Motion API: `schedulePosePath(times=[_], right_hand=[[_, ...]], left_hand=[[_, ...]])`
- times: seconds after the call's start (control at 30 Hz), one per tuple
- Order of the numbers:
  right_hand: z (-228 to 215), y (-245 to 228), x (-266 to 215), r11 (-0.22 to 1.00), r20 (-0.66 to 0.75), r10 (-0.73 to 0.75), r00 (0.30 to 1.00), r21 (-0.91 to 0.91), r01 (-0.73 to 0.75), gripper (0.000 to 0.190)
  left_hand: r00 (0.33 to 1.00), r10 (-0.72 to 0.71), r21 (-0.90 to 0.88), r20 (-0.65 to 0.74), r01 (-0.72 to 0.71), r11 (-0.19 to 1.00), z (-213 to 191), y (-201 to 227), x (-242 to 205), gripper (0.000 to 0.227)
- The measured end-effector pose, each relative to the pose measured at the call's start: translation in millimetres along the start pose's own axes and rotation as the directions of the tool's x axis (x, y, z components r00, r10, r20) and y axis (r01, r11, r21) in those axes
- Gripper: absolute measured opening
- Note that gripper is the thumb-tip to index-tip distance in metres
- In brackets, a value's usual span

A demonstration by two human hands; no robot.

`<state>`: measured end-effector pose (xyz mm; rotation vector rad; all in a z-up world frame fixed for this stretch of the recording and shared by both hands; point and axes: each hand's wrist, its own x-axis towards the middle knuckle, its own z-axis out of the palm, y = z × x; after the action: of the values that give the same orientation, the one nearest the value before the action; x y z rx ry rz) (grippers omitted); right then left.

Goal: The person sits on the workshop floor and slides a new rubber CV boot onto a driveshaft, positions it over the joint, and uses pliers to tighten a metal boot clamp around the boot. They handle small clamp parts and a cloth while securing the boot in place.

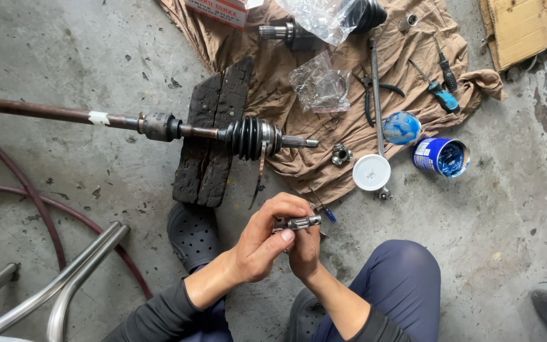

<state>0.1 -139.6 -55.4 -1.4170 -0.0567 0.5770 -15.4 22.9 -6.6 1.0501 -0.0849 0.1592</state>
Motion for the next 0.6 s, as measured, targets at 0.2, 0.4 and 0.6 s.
schedulePosePath(times=[0.2,0.4,0.6], right_hand=[[-3,-17,3,0.989,0.057,-0.054,0.997,-0.138,0.061,0.033],[-5,-68,19,0.876,0.159,-0.231,0.96,-0.394,0.276,0.029],[-97,-28,45,0.3,-0.138,-0.002,0.99,-0.945,-0.132,0.02]], left_hand=[[0.995,0.104,0.02,-0.007,-0.104,0.994,2,0,-1,0.028],[0.978,0.206,0.072,0.024,-0.207,0.976,-4,2,-2,0.028],[0.99,0.138,0.025,-0.043,-0.137,0.99,-5,-5,-10,0.029]])
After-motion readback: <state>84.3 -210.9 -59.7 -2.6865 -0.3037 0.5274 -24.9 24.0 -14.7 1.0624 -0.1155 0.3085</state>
